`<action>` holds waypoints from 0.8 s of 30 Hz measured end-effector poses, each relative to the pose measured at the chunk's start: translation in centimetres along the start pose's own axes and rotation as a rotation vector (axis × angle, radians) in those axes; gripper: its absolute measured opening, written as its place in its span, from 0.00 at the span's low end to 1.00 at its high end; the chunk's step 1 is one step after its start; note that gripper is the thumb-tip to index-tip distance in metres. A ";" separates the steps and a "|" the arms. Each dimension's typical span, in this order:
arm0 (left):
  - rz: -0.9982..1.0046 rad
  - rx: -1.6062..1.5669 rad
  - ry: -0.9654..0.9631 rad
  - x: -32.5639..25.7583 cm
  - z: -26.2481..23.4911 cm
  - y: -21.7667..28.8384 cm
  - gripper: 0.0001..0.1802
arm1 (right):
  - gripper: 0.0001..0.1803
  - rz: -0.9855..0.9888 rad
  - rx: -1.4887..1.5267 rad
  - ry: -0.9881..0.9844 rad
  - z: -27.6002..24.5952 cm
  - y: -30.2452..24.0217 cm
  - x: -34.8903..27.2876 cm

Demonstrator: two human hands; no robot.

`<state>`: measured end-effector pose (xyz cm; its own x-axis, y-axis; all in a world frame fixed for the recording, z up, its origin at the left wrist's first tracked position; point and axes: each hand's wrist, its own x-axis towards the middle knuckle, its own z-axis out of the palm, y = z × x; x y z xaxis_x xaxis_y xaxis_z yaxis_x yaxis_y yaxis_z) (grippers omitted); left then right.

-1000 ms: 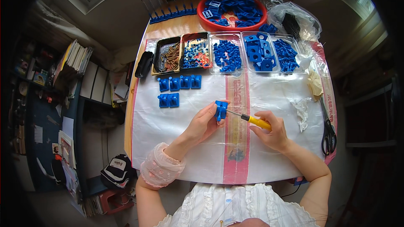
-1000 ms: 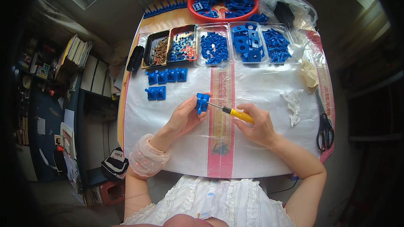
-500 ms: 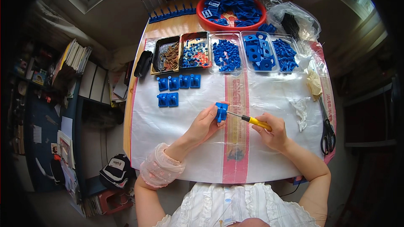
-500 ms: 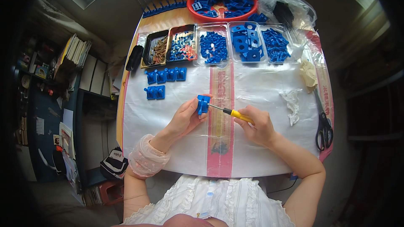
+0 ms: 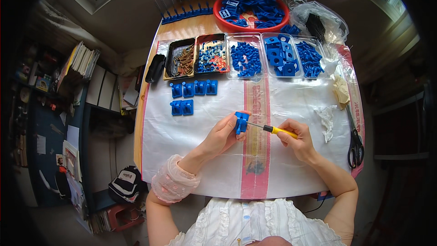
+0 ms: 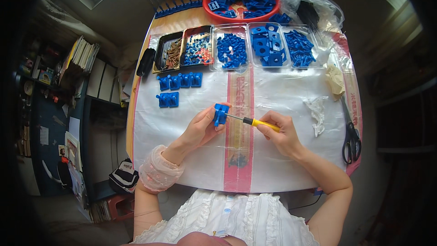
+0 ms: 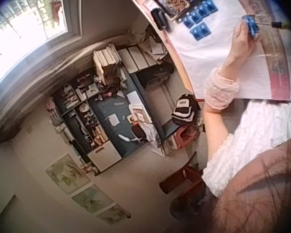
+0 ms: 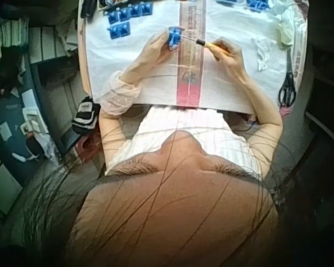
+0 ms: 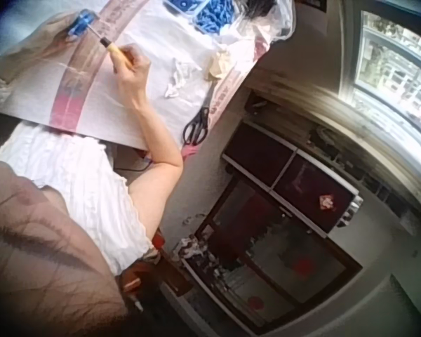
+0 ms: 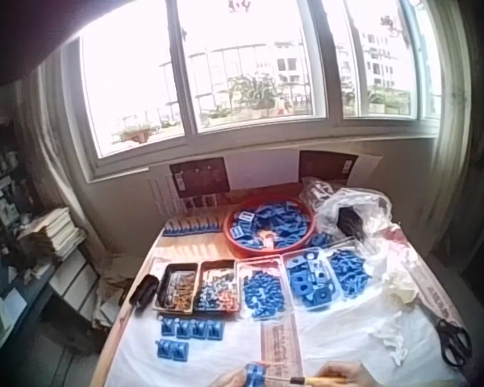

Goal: Assembling a blue plastic component using a screwdriver and needle-nose pliers at a workbench.

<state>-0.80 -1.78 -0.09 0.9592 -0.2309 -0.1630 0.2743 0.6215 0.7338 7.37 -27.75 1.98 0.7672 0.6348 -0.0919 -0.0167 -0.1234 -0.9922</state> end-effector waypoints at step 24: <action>0.002 0.002 -0.022 -0.2 0.6 0.2 0.27 | 0.10 0.232 0.211 -0.061 -0.1 -0.6 0.1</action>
<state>-1.00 -2.06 0.49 0.9582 -0.2456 -0.1470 0.2719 0.6203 0.7357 7.51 -27.67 2.58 0.6876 0.6534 -0.3167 -0.3247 -0.1134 -0.9390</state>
